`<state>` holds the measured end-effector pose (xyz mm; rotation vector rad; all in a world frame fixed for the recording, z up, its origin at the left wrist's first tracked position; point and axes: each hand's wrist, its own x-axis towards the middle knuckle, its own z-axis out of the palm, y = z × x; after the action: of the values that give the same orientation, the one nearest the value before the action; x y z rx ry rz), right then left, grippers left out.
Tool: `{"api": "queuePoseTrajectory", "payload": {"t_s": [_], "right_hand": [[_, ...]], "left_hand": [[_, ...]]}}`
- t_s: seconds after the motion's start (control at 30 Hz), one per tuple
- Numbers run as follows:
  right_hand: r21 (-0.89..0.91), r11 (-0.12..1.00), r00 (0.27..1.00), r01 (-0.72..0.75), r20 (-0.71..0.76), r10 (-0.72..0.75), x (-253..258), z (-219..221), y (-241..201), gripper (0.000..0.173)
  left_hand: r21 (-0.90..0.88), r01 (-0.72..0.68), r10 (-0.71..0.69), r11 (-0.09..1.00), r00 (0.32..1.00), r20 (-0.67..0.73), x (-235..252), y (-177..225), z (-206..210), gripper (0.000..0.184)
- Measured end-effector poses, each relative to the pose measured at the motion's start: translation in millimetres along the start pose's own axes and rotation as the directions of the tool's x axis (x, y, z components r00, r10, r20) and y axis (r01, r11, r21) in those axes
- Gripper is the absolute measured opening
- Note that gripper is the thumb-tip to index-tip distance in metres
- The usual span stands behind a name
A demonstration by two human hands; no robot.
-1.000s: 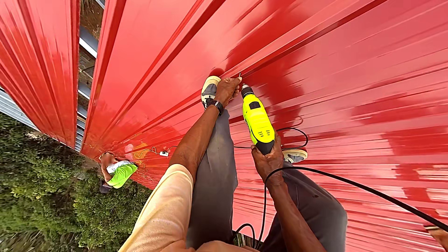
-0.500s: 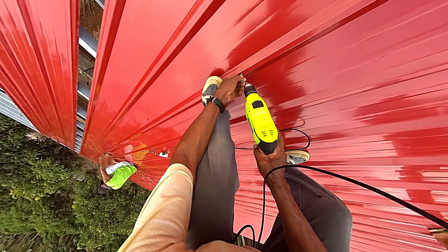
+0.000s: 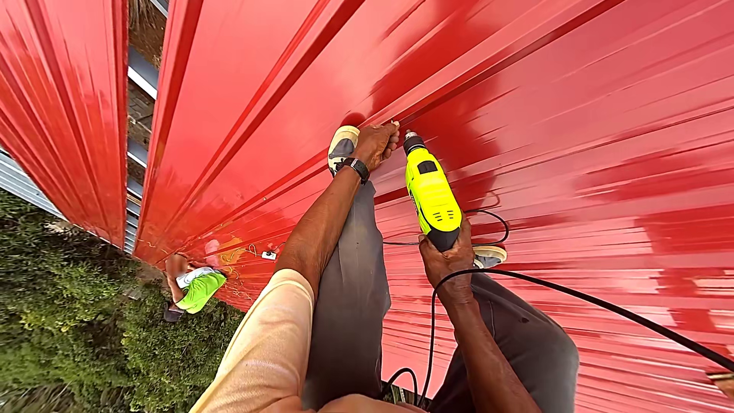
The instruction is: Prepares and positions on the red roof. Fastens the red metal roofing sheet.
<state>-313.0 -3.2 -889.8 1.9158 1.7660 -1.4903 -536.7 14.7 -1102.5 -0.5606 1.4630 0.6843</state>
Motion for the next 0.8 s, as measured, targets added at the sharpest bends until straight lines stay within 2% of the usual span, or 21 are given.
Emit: {"api": "queuePoseTrajectory", "payload": {"t_s": [0.27, 0.43, 0.6, 0.8], "right_hand": [[-0.009, 1.000, 1.000, -0.029, 0.010, 0.029, 2.2, 1.5, -3.1, 0.080], [0.001, 1.000, 1.000, -0.014, -0.002, 0.014, 0.6, 4.2, -0.9, 0.081], [-0.012, 1.000, 1.000, -0.007, 0.000, 0.007, 4.9, 2.1, -3.3, 0.080], [-0.051, 0.998, 1.000, -0.022, 0.015, 0.023, 10.0, 0.9, -8.0, 0.081]], "left_hand": [[-0.159, 0.117, -0.113, 0.980, 0.993, 0.037, 1.3, 5.9, 2.6, 0.025], [0.010, 0.013, -0.013, 1.000, 1.000, -0.003, 1.1, 2.3, 4.4, 0.032], [-0.266, 0.175, -0.165, 0.948, 0.985, 0.060, 6.2, 12.6, 3.4, 0.018], [-0.271, 0.192, -0.183, 0.943, 0.981, 0.060, 8.0, 13.1, 2.6, 0.025]]}}
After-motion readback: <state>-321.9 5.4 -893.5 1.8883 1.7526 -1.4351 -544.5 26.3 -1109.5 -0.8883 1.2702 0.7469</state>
